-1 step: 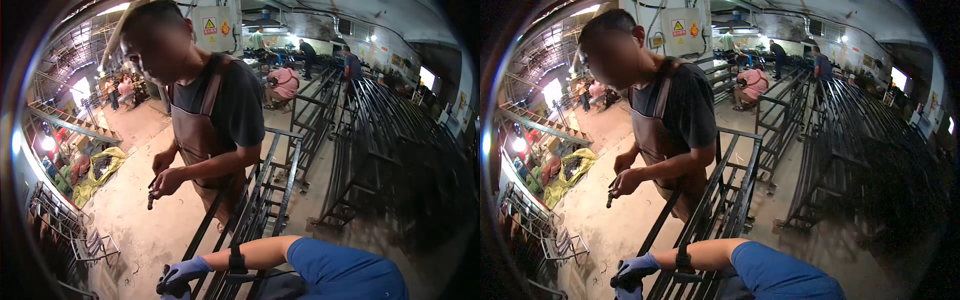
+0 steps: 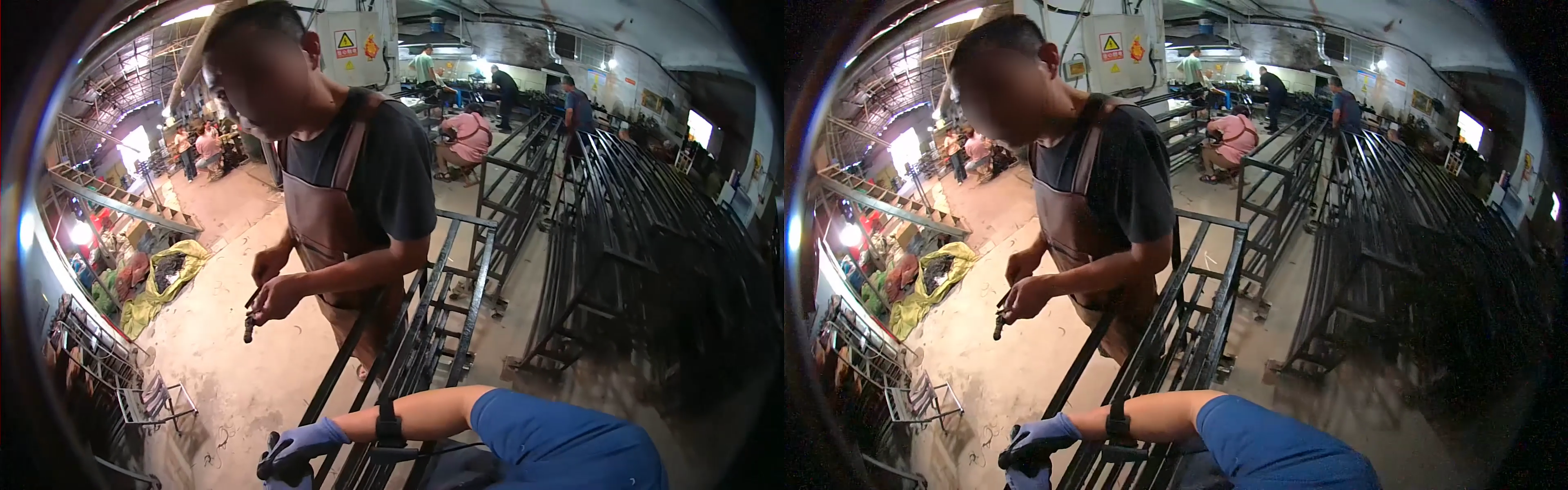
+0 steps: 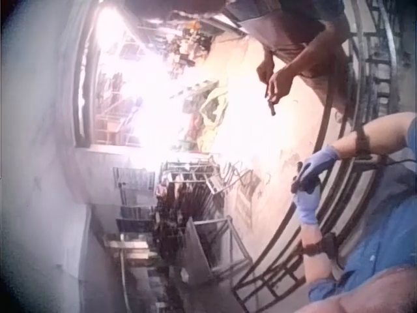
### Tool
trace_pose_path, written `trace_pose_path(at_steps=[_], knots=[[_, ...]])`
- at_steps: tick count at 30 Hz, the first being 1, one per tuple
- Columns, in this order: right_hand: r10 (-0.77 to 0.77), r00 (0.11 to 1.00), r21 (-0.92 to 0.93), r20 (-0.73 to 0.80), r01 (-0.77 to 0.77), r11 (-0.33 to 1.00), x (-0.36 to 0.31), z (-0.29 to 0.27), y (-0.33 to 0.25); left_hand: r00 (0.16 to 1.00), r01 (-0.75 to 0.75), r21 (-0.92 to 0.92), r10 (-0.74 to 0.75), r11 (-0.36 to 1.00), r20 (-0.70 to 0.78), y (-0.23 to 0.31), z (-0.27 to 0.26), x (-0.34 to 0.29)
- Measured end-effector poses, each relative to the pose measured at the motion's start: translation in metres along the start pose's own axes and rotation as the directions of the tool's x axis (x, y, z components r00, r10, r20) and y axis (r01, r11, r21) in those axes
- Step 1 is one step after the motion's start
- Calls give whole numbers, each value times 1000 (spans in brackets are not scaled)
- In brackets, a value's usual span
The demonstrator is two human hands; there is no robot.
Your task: The recorder is inspecting and adjusting metal components of a shelving or storage rack system with a coworker.
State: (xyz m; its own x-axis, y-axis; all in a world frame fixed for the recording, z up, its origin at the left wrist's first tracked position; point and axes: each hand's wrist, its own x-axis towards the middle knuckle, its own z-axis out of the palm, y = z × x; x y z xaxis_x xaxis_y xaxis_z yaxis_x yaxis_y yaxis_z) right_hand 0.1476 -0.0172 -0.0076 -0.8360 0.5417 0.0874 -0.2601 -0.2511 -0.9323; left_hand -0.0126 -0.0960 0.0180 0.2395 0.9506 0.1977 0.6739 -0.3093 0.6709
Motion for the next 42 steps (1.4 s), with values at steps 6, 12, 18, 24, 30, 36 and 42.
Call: trace_pose_path(at_steps=[6,12,18,24,30,36,42], knots=[[12,999,34,47,-14,999,9,-5,10,995,-97,-39,97,995,2,1,-1,1],[32,999,61,31,-34,998,11,-8,14,994,-105,-27,104,994,-31,2,0,2],[31,997,13,73,-32,999,12,-10,18,994,-100,53,102,994,-30,4,1,2],[32,999,35,33,-33,999,11,-5,14,990,-129,79,134,988,-50,-7,1,-1],[-70,996,56,52,67,996,14,-3,21,988,-149,93,153,984,-36,-37,14,10],[94,995,-82,-29,-96,992,3,-4,9,985,-160,189,170,969,-33,-40,21,7],[39,995,-110,89,-29,994,-2,-2,2,984,-167,114,173,979,-45,-20,9,2]])
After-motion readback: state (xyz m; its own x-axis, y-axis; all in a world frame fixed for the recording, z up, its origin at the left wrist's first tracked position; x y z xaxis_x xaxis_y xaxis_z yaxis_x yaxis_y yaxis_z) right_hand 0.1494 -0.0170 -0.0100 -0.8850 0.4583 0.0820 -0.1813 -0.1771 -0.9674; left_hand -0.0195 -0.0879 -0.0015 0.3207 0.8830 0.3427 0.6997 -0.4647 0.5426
